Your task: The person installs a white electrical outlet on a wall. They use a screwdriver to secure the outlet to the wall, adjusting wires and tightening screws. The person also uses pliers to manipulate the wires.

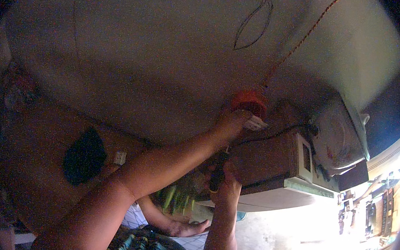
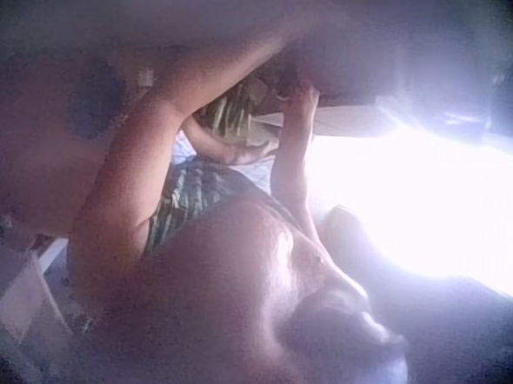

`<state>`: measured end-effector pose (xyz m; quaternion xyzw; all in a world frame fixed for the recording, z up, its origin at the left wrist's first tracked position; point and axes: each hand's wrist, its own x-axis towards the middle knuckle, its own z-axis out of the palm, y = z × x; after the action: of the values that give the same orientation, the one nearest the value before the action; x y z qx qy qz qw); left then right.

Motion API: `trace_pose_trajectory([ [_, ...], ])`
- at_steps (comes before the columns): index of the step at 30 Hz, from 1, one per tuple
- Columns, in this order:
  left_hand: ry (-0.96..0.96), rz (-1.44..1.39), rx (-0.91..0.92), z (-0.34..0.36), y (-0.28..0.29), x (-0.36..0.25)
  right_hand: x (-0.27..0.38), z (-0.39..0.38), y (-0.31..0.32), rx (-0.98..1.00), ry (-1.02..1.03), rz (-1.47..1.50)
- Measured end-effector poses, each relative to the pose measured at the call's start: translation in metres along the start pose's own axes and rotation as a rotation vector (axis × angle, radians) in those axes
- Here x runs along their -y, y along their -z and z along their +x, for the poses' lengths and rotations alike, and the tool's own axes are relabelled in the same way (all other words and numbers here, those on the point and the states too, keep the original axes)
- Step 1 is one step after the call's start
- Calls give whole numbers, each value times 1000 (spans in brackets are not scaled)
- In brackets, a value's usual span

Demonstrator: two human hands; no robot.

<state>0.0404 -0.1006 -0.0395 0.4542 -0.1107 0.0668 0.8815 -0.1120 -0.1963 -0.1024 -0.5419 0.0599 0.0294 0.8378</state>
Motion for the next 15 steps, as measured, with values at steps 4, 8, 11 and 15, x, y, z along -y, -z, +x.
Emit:
trace_pose_trajectory([
  [4, 135, 20, -105, 2, 5, -7, 7, -7, -23, 50, 11, 4],
  [8, 110, 24, -26, -6, 1, -15, -2, 5, 7, 53, 43, -104],
  [11, 155, 2, -18, -12, 3, -31, 25, -12, -20, 97, -182, 269],
  [15, 132, -25, -3, -11, 0, -33, 27, -6, 4, 199, -258, 456],
])
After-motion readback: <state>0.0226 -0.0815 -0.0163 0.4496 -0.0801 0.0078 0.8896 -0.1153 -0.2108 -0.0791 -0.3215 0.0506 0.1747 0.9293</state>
